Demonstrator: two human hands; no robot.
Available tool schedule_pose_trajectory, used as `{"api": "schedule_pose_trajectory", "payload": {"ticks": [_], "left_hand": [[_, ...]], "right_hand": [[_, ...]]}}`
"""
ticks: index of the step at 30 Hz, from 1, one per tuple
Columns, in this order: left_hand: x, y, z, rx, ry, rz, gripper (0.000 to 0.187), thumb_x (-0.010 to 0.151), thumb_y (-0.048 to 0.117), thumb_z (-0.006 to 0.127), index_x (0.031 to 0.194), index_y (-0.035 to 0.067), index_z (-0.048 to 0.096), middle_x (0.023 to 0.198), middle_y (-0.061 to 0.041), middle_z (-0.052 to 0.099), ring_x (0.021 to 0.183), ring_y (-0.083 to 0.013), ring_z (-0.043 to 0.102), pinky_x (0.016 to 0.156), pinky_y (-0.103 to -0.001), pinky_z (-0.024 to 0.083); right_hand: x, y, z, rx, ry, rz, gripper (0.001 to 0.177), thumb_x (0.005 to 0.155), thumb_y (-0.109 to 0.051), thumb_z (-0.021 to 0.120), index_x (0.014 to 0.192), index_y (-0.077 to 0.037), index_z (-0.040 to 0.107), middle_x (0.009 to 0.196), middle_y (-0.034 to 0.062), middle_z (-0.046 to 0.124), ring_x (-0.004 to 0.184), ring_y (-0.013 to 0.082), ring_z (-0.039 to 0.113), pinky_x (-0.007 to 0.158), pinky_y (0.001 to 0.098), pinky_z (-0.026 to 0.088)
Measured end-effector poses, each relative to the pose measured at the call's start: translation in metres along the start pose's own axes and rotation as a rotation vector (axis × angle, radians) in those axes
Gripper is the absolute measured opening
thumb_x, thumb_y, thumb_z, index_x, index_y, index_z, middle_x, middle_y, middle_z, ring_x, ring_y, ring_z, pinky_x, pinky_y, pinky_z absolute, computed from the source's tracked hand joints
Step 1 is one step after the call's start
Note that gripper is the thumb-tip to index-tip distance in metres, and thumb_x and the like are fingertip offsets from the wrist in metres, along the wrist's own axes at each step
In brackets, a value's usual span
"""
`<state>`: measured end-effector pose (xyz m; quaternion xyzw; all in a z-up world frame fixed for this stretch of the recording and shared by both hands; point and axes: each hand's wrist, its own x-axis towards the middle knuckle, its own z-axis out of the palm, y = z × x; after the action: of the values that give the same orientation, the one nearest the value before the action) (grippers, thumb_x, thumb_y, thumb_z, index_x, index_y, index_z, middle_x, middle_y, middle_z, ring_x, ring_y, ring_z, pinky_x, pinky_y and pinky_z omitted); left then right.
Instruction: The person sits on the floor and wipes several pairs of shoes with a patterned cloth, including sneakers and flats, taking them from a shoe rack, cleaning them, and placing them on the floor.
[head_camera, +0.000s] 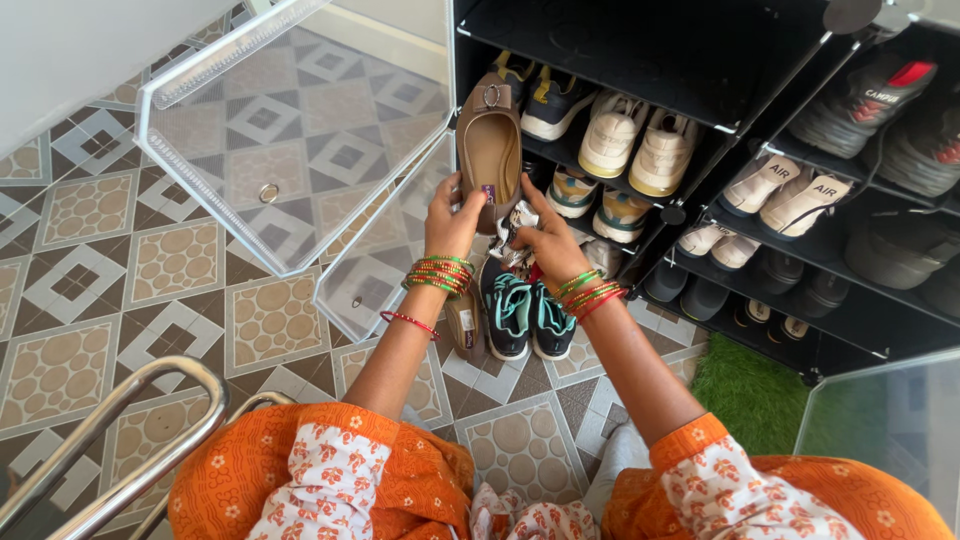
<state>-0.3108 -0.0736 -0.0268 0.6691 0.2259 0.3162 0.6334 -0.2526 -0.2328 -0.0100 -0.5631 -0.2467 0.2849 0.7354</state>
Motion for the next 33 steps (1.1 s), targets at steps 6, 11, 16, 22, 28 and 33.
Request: {"api": "schedule_pose_trajectory", "payload": {"ticks": [6, 11, 16, 22, 28, 33], "left_hand": [[-0.016, -0.020, -0.014, -0.067, -0.002, -0.087, 0.061, 0.085, 0.028, 0.069, 0.137, -0.001, 0.058, 0.117, -0.016, 0.071, 0.094, -0.0203, 0.071, 0.081, -0.033, 0.057], [-0.019, -0.044, -0.022, -0.080, -0.003, -0.069, 0.064, 0.085, 0.027, 0.068, 0.140, -0.002, 0.054, 0.120, -0.017, 0.071, 0.098, -0.0199, 0.071, 0.083, -0.032, 0.057], [-0.024, -0.071, -0.030, -0.090, -0.004, -0.071, 0.063, 0.085, 0.023, 0.070, 0.139, -0.003, 0.054, 0.124, -0.019, 0.069, 0.102, -0.0193, 0.070, 0.087, -0.031, 0.056], [-0.030, -0.105, -0.035, -0.206, -0.004, -0.158, 0.059, 0.084, 0.018, 0.069, 0.136, -0.004, 0.052, 0.122, -0.020, 0.067, 0.098, -0.0212, 0.070, 0.082, -0.033, 0.057], [-0.037, -0.142, -0.038, -0.192, -0.014, -0.164, 0.056, 0.086, 0.017, 0.070, 0.134, -0.004, 0.050, 0.119, -0.020, 0.067, 0.097, -0.0196, 0.068, 0.081, -0.031, 0.057], [-0.042, -0.160, -0.040, -0.155, -0.001, -0.273, 0.057, 0.083, 0.016, 0.070, 0.133, -0.001, 0.048, 0.117, -0.017, 0.064, 0.092, -0.0198, 0.067, 0.072, -0.035, 0.056]], "right_hand": [[-0.011, 0.020, 0.009, 0.058, 0.039, 0.090, 0.091, 0.080, 0.014, 0.048, 0.162, -0.021, 0.033, 0.135, -0.0081, 0.059, 0.077, 0.0094, 0.058, 0.070, 0.0265, 0.057], [-0.015, 0.040, 0.010, 0.120, 0.024, 0.174, 0.093, 0.081, 0.014, 0.048, 0.164, -0.025, 0.032, 0.106, 0.0087, 0.062, 0.071, 0.0097, 0.057, 0.065, 0.0265, 0.055], [-0.017, 0.062, 0.010, 0.065, -0.006, 0.127, 0.092, 0.079, 0.015, 0.048, 0.163, -0.023, 0.033, 0.125, 0.0060, 0.061, 0.073, 0.0087, 0.057, 0.068, 0.0248, 0.054], [-0.021, 0.088, 0.007, -0.038, 0.026, 0.186, 0.090, 0.079, 0.011, 0.049, 0.160, -0.025, 0.035, 0.142, 0.0065, 0.054, 0.074, 0.0088, 0.058, 0.068, 0.0243, 0.053], [-0.020, 0.116, -0.002, -0.081, 0.005, 0.196, 0.089, 0.079, 0.011, 0.049, 0.160, -0.024, 0.037, 0.138, 0.0054, 0.058, 0.075, 0.0084, 0.057, 0.071, 0.0220, 0.052], [-0.021, 0.139, -0.009, -0.045, 0.036, 0.361, 0.088, 0.080, 0.009, 0.047, 0.160, -0.027, 0.037, 0.120, 0.0154, 0.060, 0.069, 0.0141, 0.058, 0.062, 0.0302, 0.055]]}}
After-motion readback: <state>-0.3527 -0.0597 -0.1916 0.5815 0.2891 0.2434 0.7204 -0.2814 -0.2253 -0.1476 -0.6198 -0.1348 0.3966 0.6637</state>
